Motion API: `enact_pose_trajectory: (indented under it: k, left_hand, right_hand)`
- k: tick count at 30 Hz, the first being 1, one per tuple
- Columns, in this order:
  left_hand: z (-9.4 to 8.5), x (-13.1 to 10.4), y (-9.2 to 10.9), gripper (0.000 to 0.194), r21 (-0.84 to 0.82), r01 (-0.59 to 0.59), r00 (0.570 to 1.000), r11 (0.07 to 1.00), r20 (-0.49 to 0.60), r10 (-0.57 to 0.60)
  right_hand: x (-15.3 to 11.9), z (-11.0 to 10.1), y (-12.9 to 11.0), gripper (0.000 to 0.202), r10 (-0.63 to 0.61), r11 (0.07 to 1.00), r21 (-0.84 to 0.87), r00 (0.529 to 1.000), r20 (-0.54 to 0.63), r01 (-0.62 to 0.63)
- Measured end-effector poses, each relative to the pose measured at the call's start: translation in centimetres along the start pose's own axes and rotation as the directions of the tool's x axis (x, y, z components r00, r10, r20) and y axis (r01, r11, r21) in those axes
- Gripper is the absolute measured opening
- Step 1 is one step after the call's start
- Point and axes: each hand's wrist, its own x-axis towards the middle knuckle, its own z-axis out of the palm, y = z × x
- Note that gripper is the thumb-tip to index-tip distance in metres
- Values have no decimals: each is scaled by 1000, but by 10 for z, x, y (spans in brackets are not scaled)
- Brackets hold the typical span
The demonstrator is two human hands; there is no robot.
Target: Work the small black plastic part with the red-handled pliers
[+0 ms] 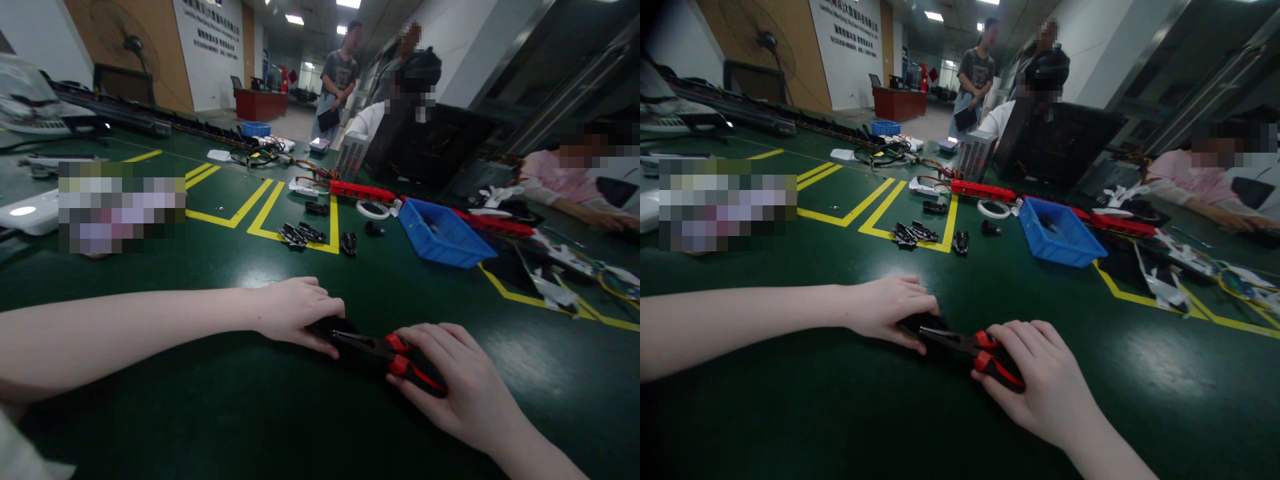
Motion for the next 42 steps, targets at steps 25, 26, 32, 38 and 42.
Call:
enact_pose_trajectory:
  k: [25,26,32,38,42]
  left_hand:
    - [0,2,3,39,41,76,997,996,-27,-75]
    - [0,2,3,39,42,80,997,996,-27,-78]
    - [-1,3,3,37,17,60,998,998,-18,-60]
    - [-1,2,5,38,-1,65,997,998,-37,-65]
    - [-1,1,6,37,-12,66,996,998,-52,-66]
  right_hand:
    - [8,-3,-7,33,1,998,-65,1000,-27,-3]
    - [7,-3,-7,34,1,998,-65,1000,-26,-3]
    - [0,-3,-2,37,19,998,-56,1000,-6,-20]
    - [-1,-4,-3,38,38,998,-44,999,3,-38]
    - [-2,-4,-3,40,53,998,-41,999,-11,-54]
